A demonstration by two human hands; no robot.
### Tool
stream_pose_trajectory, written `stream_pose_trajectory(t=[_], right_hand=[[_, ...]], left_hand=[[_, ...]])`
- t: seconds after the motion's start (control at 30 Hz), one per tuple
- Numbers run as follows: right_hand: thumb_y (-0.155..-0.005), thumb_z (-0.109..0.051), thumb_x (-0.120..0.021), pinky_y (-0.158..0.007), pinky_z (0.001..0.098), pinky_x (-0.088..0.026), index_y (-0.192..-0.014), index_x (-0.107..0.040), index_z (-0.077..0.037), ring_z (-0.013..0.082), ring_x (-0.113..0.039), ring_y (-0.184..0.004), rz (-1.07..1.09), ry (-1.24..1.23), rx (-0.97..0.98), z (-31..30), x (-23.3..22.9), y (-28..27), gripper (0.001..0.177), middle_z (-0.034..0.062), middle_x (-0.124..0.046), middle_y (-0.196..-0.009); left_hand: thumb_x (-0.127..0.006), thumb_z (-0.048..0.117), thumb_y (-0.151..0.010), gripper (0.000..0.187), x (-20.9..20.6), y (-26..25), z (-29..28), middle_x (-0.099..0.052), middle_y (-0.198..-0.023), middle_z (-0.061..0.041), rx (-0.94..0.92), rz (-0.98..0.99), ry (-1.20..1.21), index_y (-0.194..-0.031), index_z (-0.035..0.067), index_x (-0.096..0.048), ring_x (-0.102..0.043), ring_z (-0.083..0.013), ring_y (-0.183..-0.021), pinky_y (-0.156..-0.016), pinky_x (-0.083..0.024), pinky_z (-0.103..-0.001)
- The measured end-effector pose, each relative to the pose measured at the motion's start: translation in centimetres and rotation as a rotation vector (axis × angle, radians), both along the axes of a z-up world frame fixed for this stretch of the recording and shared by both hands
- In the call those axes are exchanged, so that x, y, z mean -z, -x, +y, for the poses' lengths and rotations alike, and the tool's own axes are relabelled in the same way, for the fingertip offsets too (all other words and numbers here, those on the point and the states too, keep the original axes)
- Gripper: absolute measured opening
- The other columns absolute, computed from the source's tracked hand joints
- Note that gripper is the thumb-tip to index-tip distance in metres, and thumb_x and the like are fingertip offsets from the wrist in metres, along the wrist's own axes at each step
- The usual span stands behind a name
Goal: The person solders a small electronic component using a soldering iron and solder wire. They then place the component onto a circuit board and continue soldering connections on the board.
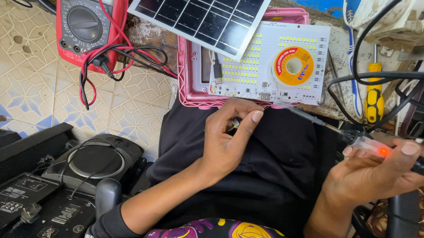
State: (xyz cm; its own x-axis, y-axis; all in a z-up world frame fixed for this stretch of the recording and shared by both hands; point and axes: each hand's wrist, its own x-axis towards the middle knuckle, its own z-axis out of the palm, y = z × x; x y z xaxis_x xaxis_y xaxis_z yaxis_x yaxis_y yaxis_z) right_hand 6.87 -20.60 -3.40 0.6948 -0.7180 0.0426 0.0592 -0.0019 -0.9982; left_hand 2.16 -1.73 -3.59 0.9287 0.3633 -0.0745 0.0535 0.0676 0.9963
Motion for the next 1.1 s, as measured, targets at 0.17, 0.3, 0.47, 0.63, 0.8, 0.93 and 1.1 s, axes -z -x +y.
stream_pose_trajectory(t=[0.17,0.3,0.47,0.63,0.8,0.93,1.1], right_hand=[[-0.096,-0.042,-0.070,-0.039,0.0323,-0.041,-0.094,-0.049,-0.007,0.0217,-0.048,-0.044,-0.016,0.000,-0.043,-0.1,0.1,0.0,0.041,0.0105,-0.046,-0.059],[-0.093,-0.044,-0.069,-0.038,0.0309,-0.042,-0.100,-0.046,-0.010,0.0193,-0.051,-0.052,0.015,0.030,0.005,0.4,-0.5,-0.1,0.042,0.0085,-0.049,-0.082],[-0.093,-0.047,-0.065,-0.040,0.0258,-0.037,-0.097,-0.048,-0.007,0.0154,-0.044,-0.049,0.006,0.087,-0.009,0.9,-1.4,-0.2,0.044,0.0073,-0.046,-0.077],[-0.100,-0.017,-0.057,-0.066,0.0369,-0.039,-0.129,-0.037,-0.010,0.0262,-0.039,-0.070,-0.062,0.677,-0.192,-2.3,-0.7,1.6,0.036,0.0153,-0.043,-0.086],[-0.101,0.016,-0.041,-0.093,0.0498,-0.040,-0.167,-0.019,-0.014,0.0389,-0.039,-0.102,-0.073,1.333,-0.414,-4.1,-0.6,2.7,0.075,0.0294,-0.049,-0.127],[-0.111,0.011,-0.048,-0.088,0.0478,-0.050,-0.168,-0.017,-0.019,0.0400,-0.044,-0.105,-0.152,1.219,-0.494,-4.1,-0.6,2.5,0.071,0.0277,-0.039,-0.130],[-0.111,0.008,-0.056,-0.084,0.0422,-0.048,-0.168,-0.018,-0.019,0.0357,-0.046,-0.097,-0.163,1.248,-0.451,-4.9,-0.1,2.7,0.073,0.0257,-0.042,-0.117]], left_hand=[[-0.062,0.022,-0.103,0.013,0.3,0.1,-0.1,-0.065,-0.089,0.003,-0.009,0.011,-0.017,-0.099,0.010,-0.068,-0.055,-0.0066,-0.076,-0.066,-0.041,-0.023],[-0.062,0.023,-0.103,0.015,0.4,0.2,-0.1,-0.066,-0.090,0.002,-0.008,0.004,-0.005,-0.100,0.010,-0.068,-0.056,-0.0074,-0.077,-0.069,-0.044,-0.024],[-0.063,0.021,-0.103,0.013,0.4,0.6,-0.2,-0.070,-0.097,-0.001,-0.004,-0.024,0.022,-0.102,0.010,-0.069,-0.059,-0.0082,-0.080,-0.071,-0.046,-0.023],[-0.062,0.017,-0.103,0.012,0.2,0.9,-0.1,-0.069,-0.093,-0.003,0.013,-0.135,0.019,-0.102,0.007,-0.068,-0.060,-0.0127,-0.080,-0.074,-0.048,-0.026],[-0.062,0.019,-0.103,0.015,0.4,1.3,-0.3,-0.068,-0.090,-0.002,0.015,-0.212,0.028,-0.104,0.006,-0.068,-0.058,-0.0130,-0.076,-0.071,-0.046,-0.025],[-0.062,0.015,-0.103,0.010,0.3,1.5,-0.3,-0.072,-0.098,-0.007,0.039,-0.248,0.032,-0.104,0.006,-0.067,-0.063,-0.0165,-0.077,-0.072,-0.050,-0.027],[-0.062,0.014,-0.103,0.009,0.1,1.6,-0.3,-0.072,-0.099,-0.009,0.049,-0.284,0.047,-0.104,0.006,-0.065,-0.063,-0.0182,-0.077,-0.071,-0.050,-0.028]])
